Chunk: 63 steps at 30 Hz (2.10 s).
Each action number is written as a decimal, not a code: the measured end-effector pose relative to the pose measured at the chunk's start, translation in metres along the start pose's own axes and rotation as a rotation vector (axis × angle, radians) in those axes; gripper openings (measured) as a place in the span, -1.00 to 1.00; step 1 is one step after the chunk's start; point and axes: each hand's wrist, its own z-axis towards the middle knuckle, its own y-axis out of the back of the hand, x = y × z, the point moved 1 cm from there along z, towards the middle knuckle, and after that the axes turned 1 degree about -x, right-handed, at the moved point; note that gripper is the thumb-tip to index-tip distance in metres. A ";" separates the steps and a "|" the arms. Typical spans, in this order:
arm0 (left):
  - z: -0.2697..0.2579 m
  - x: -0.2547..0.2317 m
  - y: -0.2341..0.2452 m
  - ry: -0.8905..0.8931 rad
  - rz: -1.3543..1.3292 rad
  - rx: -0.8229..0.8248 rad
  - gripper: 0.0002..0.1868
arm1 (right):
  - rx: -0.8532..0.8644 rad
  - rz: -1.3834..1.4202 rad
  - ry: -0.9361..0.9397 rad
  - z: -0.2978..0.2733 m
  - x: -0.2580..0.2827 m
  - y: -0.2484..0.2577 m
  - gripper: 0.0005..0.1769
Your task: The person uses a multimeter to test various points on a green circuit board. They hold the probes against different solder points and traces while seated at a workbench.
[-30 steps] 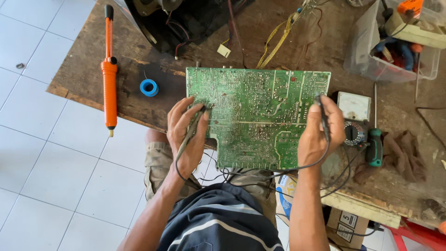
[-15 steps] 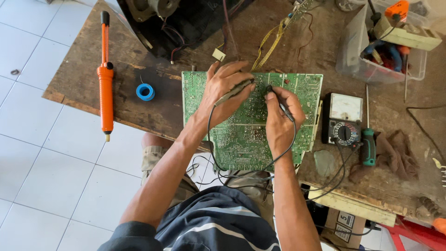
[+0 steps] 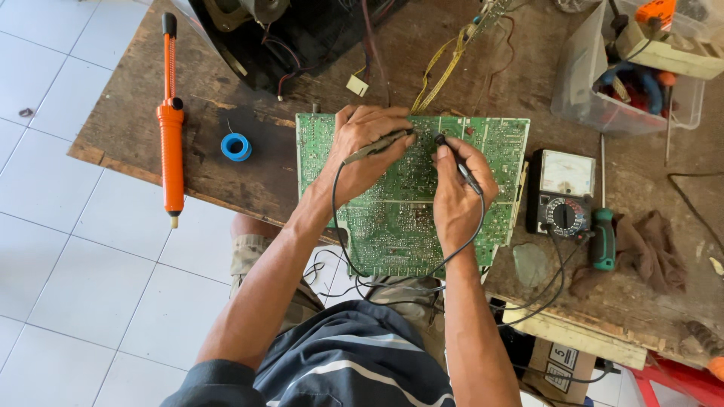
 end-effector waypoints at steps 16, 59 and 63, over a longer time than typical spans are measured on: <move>-0.003 0.007 -0.009 -0.045 0.023 -0.072 -0.81 | -0.013 0.016 -0.002 0.000 -0.008 0.000 -0.76; -0.130 0.053 0.042 0.077 0.195 -0.614 -0.66 | 0.036 0.080 0.037 -0.070 -0.012 0.028 -0.67; -0.131 0.058 0.039 0.088 0.208 -0.629 -0.66 | 0.038 0.074 0.039 -0.069 -0.014 0.027 -0.67</move>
